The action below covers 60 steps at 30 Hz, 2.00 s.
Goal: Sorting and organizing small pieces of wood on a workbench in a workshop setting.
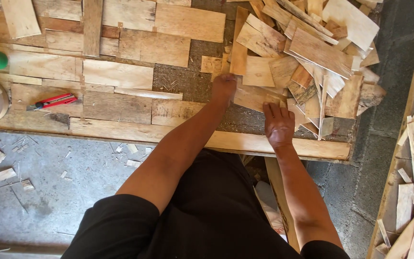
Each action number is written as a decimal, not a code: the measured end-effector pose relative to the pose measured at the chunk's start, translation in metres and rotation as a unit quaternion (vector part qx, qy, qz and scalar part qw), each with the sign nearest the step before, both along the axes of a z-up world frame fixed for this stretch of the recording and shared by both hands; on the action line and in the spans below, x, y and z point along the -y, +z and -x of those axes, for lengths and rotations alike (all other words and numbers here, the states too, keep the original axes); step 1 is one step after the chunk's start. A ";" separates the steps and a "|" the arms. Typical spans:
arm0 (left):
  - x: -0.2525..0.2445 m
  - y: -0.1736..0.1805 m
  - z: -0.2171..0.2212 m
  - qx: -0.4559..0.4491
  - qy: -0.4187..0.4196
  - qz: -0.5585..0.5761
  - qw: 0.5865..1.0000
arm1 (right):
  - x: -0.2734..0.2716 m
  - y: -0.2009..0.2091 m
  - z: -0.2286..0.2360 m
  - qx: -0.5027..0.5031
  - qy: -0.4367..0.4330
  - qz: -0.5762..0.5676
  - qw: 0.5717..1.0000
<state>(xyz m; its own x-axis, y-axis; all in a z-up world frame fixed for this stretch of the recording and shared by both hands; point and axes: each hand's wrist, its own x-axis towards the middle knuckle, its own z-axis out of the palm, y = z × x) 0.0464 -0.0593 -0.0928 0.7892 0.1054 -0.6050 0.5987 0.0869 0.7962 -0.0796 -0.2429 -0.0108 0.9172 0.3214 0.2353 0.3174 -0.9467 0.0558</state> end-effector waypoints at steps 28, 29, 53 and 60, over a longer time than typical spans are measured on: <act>-0.021 0.035 0.031 0.227 0.080 -0.082 0.967 | 0.045 0.040 -0.001 0.240 -0.126 -0.404 0.874; -0.025 0.036 0.034 0.239 0.074 -0.116 0.961 | 0.046 0.045 -0.002 0.145 -0.212 -0.381 0.888; 0.009 -0.083 -0.004 -0.085 0.160 0.176 0.967 | 0.004 0.036 -0.042 0.036 -0.067 -0.109 0.991; 0.038 -0.069 0.006 -0.136 0.165 0.220 0.952 | -0.010 -0.012 -0.085 0.047 0.019 -0.034 0.998</act>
<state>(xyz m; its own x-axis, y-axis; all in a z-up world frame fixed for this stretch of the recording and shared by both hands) 0.0400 -0.0970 -0.1615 0.5651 0.0096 -0.8250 0.6602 0.5944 0.4592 0.0053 -0.2329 -0.0231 0.8779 0.3350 0.3422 0.3487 -0.9370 0.0227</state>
